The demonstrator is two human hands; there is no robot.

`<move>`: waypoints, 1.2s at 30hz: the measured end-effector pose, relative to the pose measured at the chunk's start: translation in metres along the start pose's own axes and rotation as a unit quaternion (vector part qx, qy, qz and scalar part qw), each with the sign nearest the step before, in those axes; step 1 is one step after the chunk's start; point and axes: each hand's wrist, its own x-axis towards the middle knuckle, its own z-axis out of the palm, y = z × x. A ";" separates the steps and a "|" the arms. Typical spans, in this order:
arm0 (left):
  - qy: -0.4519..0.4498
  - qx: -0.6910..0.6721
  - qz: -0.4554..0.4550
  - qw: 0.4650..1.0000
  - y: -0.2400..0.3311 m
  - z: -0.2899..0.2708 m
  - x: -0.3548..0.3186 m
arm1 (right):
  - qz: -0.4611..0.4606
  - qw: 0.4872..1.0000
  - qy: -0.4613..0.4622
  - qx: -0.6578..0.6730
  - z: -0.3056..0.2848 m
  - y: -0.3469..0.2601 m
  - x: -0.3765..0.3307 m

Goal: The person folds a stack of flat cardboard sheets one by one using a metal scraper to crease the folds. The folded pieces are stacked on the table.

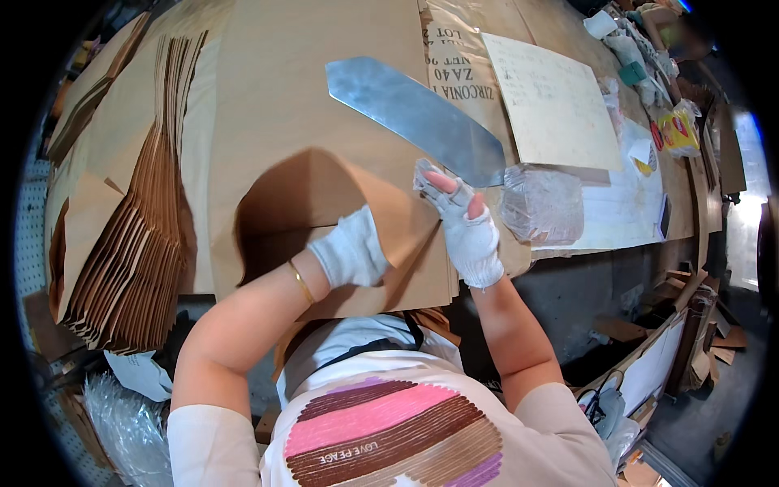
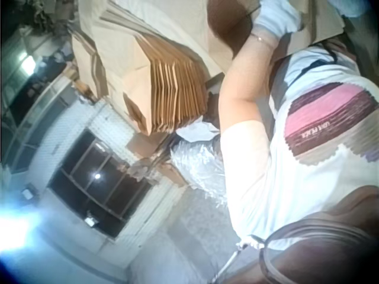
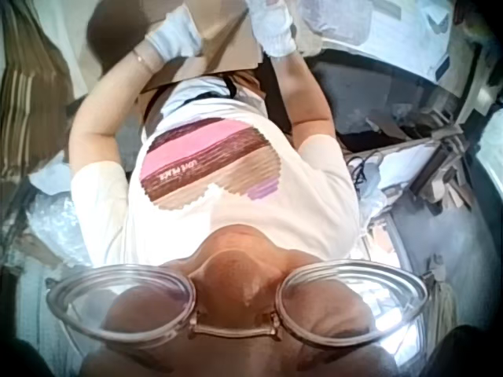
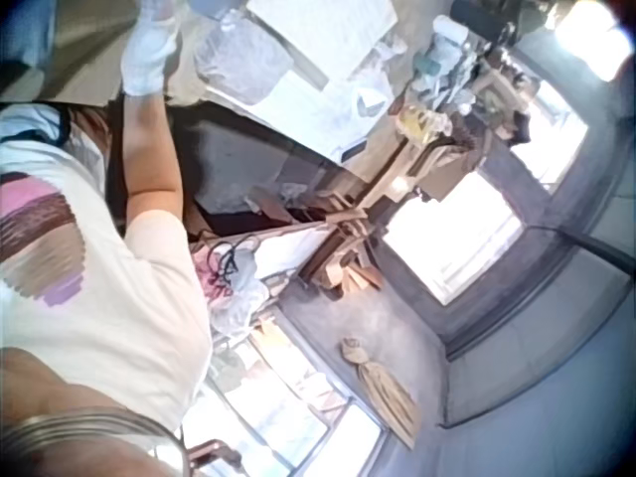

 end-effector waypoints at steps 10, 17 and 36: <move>-0.337 0.353 -0.163 0.857 0.026 -0.095 0.003 | -0.119 0.735 -0.121 -0.656 0.035 -0.011 0.010; -0.026 0.335 -0.310 0.889 -0.028 -0.081 -0.009 | -0.106 0.694 -0.134 -0.700 0.047 -0.005 0.014; 0.289 -0.290 -0.226 0.884 -0.028 -0.082 -0.203 | -0.129 0.667 -0.157 -0.717 0.089 0.018 0.065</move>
